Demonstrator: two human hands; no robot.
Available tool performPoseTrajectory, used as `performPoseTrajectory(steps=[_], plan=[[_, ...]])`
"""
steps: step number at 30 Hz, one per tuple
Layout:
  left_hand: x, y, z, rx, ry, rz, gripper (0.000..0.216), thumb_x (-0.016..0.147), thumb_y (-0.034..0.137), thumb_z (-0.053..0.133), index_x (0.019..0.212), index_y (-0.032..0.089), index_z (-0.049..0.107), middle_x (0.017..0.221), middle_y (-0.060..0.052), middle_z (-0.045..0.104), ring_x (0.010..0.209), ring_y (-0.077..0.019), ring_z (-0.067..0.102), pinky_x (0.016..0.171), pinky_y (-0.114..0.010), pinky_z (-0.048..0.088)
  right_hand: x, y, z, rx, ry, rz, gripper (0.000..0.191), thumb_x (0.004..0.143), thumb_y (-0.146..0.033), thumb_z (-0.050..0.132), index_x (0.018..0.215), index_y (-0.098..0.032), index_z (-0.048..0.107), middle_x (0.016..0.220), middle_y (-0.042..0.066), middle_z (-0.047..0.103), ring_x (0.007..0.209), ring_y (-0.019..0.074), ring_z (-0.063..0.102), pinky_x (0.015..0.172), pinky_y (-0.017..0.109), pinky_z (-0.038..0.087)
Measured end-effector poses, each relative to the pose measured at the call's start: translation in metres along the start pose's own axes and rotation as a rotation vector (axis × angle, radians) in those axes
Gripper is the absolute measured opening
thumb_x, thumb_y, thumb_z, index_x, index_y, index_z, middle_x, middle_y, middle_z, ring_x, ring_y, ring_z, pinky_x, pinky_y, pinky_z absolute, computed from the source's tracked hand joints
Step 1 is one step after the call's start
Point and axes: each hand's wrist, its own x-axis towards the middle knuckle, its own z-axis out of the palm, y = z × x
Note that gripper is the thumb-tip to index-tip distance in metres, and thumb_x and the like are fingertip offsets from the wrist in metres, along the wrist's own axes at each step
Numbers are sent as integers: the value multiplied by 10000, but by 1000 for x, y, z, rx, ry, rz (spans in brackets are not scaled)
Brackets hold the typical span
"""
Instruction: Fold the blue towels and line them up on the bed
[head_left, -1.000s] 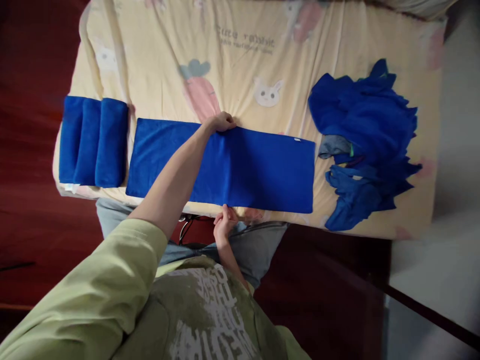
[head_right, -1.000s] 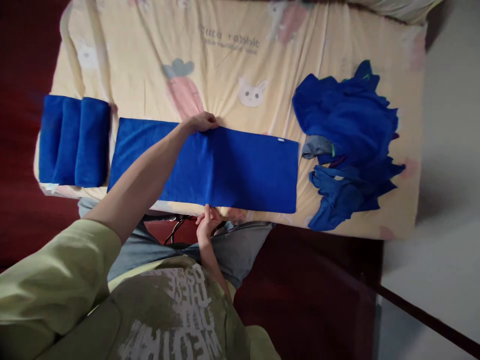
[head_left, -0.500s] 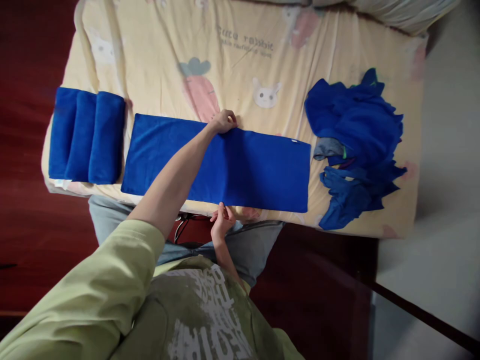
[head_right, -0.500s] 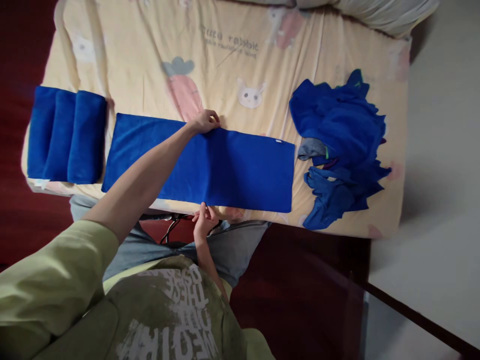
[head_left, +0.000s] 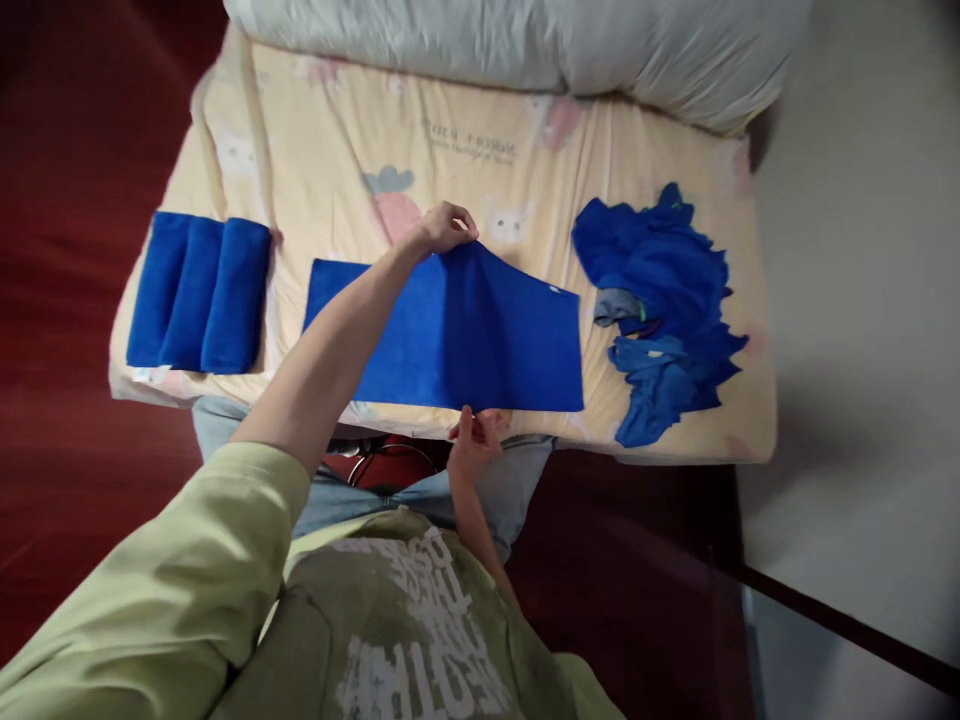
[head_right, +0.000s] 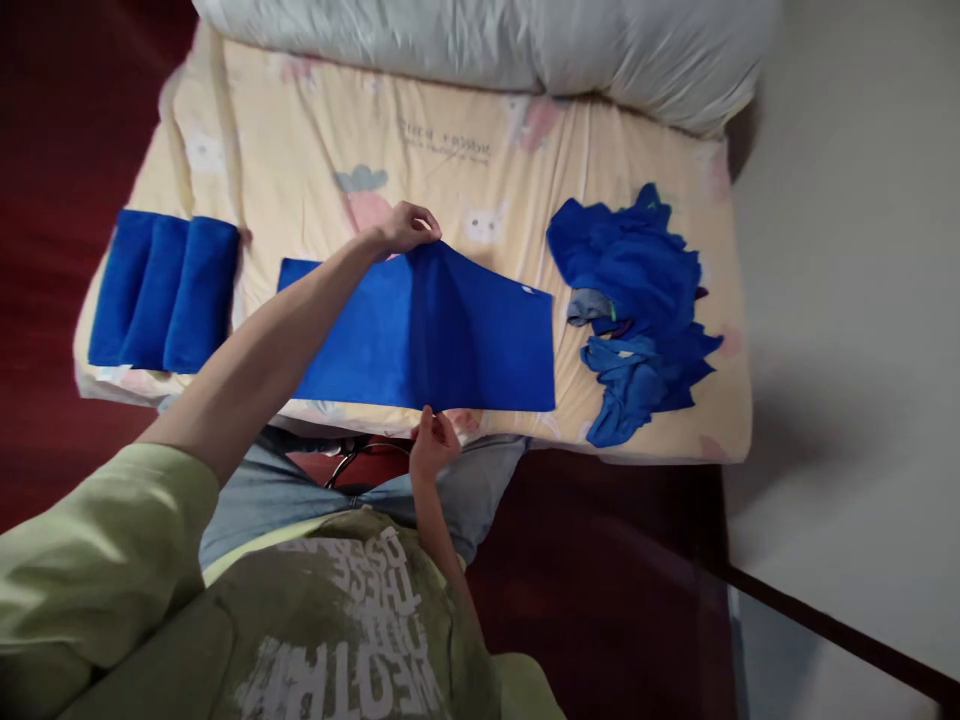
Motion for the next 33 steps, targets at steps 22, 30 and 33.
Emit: performPoseTrajectory(steps=[22, 30, 33], plan=[[-219, 231, -245, -135, 462, 394, 557, 603, 715, 821, 967, 339, 629, 816, 152, 712, 925, -140, 578, 857, -299, 507, 167, -374, -65, 213, -262, -720, 233, 913, -475, 764, 938, -266, 663, 852, 27, 742, 773, 138, 639, 677, 294, 500], [-249, 233, -257, -108, 544, 433, 549, 622, 714, 822, 1004, 350, 669, 910, 182, 757, 1007, -159, 620, 914, -327, 541, 153, -395, -65, 240, -260, -665, 167, 951, -362, 746, 977, -241, 634, 812, -39, 719, 701, 68, 589, 691, 264, 475], [-254, 232, -261, -98, 564, 442, 501, 641, 692, 815, 987, 358, 677, 909, 202, 763, 969, -149, 633, 889, -317, 562, 145, -395, -64, 216, -235, -701, 169, 965, -343, 726, 1013, -224, 617, 798, -48, 715, 627, 47, 551, 607, 240, 445]])
